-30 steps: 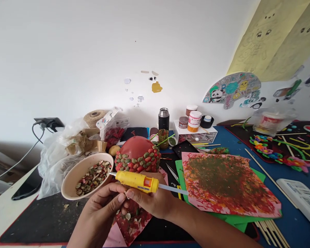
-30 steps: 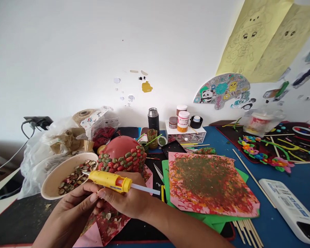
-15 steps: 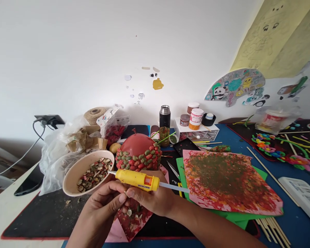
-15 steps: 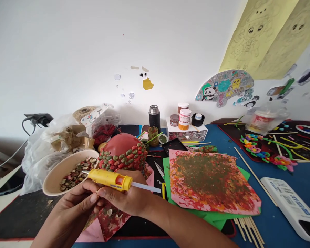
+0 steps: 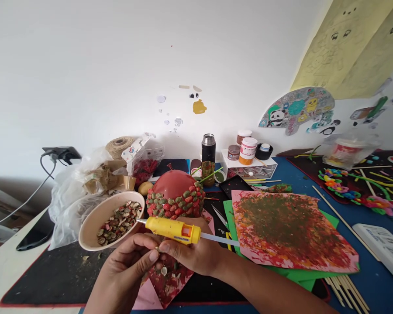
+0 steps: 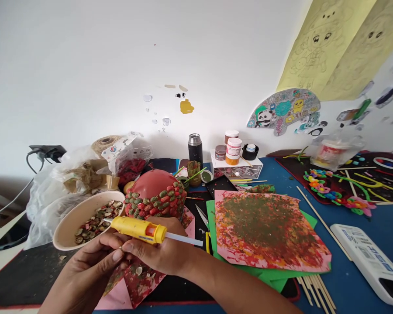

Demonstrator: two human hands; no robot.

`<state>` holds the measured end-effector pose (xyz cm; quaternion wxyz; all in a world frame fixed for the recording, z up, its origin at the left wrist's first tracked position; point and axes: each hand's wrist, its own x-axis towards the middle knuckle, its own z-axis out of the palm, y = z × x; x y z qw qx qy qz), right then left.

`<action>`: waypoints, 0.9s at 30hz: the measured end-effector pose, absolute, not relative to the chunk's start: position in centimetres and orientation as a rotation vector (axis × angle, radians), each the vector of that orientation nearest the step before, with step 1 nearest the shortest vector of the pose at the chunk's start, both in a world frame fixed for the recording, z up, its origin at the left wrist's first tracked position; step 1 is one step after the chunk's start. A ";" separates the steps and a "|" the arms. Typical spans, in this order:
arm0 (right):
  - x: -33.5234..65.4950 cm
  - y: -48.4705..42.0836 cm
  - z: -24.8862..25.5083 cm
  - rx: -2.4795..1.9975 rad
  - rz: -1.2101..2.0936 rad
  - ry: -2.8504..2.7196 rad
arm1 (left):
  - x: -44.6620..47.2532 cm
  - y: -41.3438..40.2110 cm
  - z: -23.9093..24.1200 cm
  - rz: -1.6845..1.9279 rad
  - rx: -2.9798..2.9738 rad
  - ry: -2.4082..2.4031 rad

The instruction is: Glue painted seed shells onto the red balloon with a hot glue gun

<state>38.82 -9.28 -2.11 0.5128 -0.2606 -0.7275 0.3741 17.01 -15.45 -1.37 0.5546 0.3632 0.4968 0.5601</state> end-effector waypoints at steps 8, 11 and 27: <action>38.6 -9.2 -2.5 -0.577 0.888 -1.831 | 16.5 -15.7 -1.1 1.283 0.838 1.244; 38.6 -9.2 -2.5 -0.587 0.922 -1.824 | 16.6 -15.7 -0.6 1.257 0.835 1.277; 38.6 -9.7 -1.0 -0.618 1.115 -1.539 | 11.3 -14.3 1.7 1.540 0.879 1.418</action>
